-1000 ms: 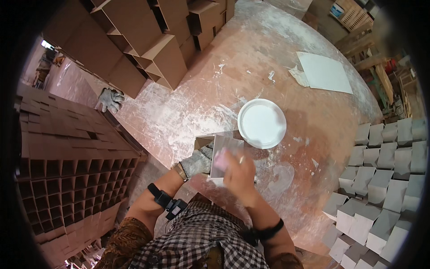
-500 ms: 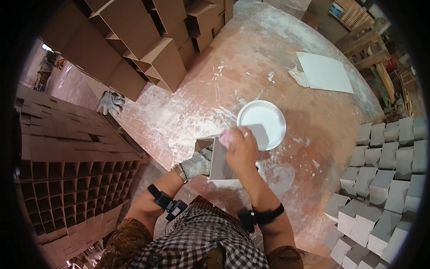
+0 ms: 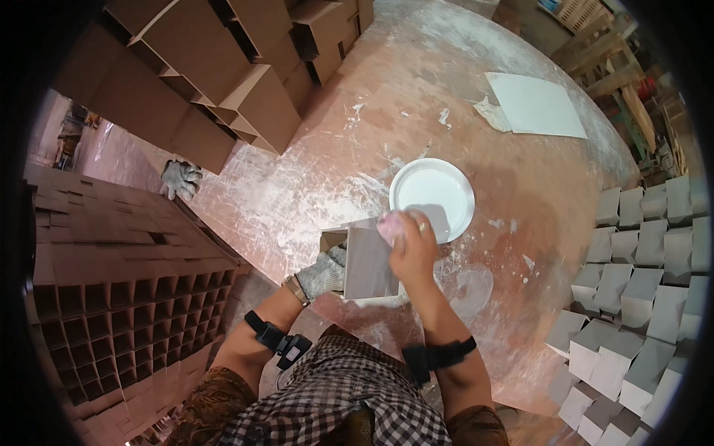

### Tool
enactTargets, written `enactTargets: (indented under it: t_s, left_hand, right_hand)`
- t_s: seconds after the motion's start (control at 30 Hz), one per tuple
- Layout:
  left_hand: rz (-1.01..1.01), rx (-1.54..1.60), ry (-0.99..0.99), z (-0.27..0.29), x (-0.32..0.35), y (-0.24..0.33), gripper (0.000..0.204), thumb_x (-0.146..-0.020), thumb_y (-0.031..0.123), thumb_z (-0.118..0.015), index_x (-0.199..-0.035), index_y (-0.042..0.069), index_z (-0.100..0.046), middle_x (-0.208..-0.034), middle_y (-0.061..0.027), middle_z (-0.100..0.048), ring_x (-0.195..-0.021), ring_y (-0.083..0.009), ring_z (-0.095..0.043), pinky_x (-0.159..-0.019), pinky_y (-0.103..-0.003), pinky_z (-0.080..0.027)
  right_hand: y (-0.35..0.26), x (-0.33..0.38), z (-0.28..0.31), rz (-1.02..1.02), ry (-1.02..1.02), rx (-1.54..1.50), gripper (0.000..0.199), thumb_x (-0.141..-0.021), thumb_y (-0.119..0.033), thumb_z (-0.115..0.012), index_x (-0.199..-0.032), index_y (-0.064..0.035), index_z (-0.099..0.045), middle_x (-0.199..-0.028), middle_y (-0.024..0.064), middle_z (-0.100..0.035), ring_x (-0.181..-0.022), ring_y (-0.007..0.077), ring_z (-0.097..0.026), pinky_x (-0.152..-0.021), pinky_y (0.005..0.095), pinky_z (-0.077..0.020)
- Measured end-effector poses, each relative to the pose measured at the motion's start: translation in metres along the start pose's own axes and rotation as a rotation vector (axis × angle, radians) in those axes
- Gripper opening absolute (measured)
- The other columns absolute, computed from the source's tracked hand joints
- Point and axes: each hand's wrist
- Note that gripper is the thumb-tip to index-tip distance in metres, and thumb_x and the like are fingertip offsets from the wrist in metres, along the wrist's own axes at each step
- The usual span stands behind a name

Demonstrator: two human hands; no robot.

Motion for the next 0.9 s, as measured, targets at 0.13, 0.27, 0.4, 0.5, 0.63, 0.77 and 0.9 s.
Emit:
enactTargets:
  t_s: [0.13,0.27,0.4,0.5,0.63,0.77,0.9]
  left_hand:
    - [0.057,-0.083,-0.059,0.011,0.006,0.008,0.064,-0.083,0.037,-0.058,-0.136,0.005,-0.039,-0.139,-0.0166,-0.039,-0.130,-0.0305,-0.033,-0.110,-0.036,-0.024]
    - [0.078,-0.087,-0.113,0.013,0.003,0.007,0.063,-0.085,0.037,-0.055,-0.137,0.005,-0.037,-0.141,-0.0162,-0.036,-0.132,-0.0298,-0.031,-0.111,-0.036,-0.023]
    - [0.069,-0.027,-0.095,0.014,-0.004,0.011,0.063,-0.085,0.037,-0.055,-0.137,0.005,-0.036,-0.142,-0.0159,-0.034,-0.133,-0.0290,-0.030,-0.111,-0.034,-0.022]
    - [0.010,0.024,0.004,-0.015,0.005,-0.024,0.063,-0.085,0.037,-0.054,-0.137,0.006,-0.036,-0.142,-0.0153,-0.034,-0.133,-0.0288,-0.030,-0.111,-0.034,-0.022]
    - [-0.002,-0.184,-0.037,-0.011,0.001,-0.016,0.063,-0.085,0.037,-0.055,-0.137,0.007,-0.037,-0.142,-0.0151,-0.035,-0.132,-0.0295,-0.032,-0.110,-0.035,-0.024]
    - [-0.047,-0.097,0.024,-0.013,-0.003,-0.018,0.062,-0.084,0.038,-0.055,-0.135,0.007,-0.040,-0.140,-0.0158,-0.038,-0.131,-0.0307,-0.033,-0.110,-0.037,-0.025]
    - [-0.042,-0.140,-0.004,-0.001,-0.006,-0.008,0.063,-0.081,0.039,-0.059,-0.133,0.007,-0.043,-0.136,-0.0160,-0.042,-0.126,-0.0313,-0.038,-0.107,-0.038,-0.029]
  right_hand:
    - [-0.026,0.071,0.028,0.188,-0.146,-0.213,0.033,-0.071,0.000,-0.052,-0.102,-0.0026,-0.061,-0.094,0.0169,-0.061,-0.089,0.0355,-0.060,-0.078,0.0449,-0.0466]
    - [-0.012,0.057,0.026,0.144,-0.160,-0.114,0.030,-0.074,-0.004,-0.053,-0.103,-0.0025,-0.061,-0.098,0.0173,-0.060,-0.092,0.0344,-0.059,-0.080,0.0427,-0.0466]
    - [0.018,0.008,0.005,0.027,-0.028,0.013,0.033,-0.075,-0.006,-0.052,-0.107,-0.0031,-0.060,-0.103,0.0201,-0.057,-0.096,0.0373,-0.055,-0.083,0.0415,-0.0448]
    - [-0.008,0.041,0.016,0.087,-0.088,0.016,0.032,-0.076,-0.006,-0.052,-0.106,-0.0018,-0.060,-0.101,0.0200,-0.058,-0.093,0.0365,-0.058,-0.081,0.0424,-0.0462]
    - [-0.025,0.089,0.032,0.178,-0.089,-0.296,0.027,-0.078,-0.006,-0.051,-0.103,-0.0006,-0.061,-0.093,0.0175,-0.062,-0.079,0.0307,-0.062,-0.074,0.0426,-0.0488]
    - [0.009,0.048,0.018,-0.030,-0.088,-0.080,0.028,-0.078,-0.006,-0.050,-0.104,-0.0032,-0.061,-0.101,0.0191,-0.060,-0.090,0.0340,-0.059,-0.080,0.0411,-0.0474]
    - [0.022,0.025,0.012,-0.025,-0.036,-0.024,0.031,-0.078,-0.006,-0.049,-0.106,-0.0050,-0.062,-0.103,0.0197,-0.057,-0.094,0.0356,-0.056,-0.084,0.0389,-0.0458]
Point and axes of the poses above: each hand's wrist, its own x-axis away from the middle knuckle, its own z-axis out of the back of the hand, y = z × x
